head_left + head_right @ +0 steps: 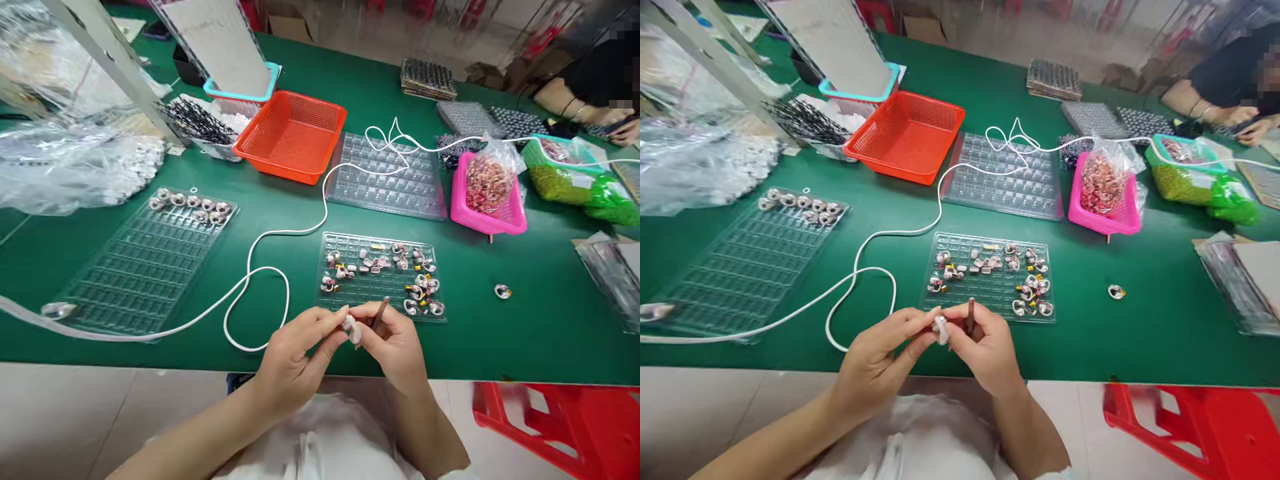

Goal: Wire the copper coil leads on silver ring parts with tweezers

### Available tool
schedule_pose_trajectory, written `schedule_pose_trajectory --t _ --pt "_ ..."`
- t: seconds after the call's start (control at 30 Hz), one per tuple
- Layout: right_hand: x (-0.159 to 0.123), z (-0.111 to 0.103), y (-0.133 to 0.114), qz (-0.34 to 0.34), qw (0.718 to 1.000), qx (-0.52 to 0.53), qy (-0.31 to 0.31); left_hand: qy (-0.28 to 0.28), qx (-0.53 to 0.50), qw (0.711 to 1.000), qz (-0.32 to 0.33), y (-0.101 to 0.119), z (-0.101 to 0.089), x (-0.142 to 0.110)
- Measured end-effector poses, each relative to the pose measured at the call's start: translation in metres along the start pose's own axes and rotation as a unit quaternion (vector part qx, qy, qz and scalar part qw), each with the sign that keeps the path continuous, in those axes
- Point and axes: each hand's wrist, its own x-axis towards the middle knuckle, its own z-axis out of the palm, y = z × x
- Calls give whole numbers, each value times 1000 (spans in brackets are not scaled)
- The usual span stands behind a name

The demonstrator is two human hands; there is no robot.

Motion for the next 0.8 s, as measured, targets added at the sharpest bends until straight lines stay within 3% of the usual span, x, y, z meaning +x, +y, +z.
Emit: schedule_pose_trajectory --t 0.27,0.8 --pt "-1 -5 -3 3 998 -33 -61 10 -28 1000 0 5 -2 -4" --pt "3 12 -11 -94 977 -185 -51 15 -35 999 -20 3 -8 -6"
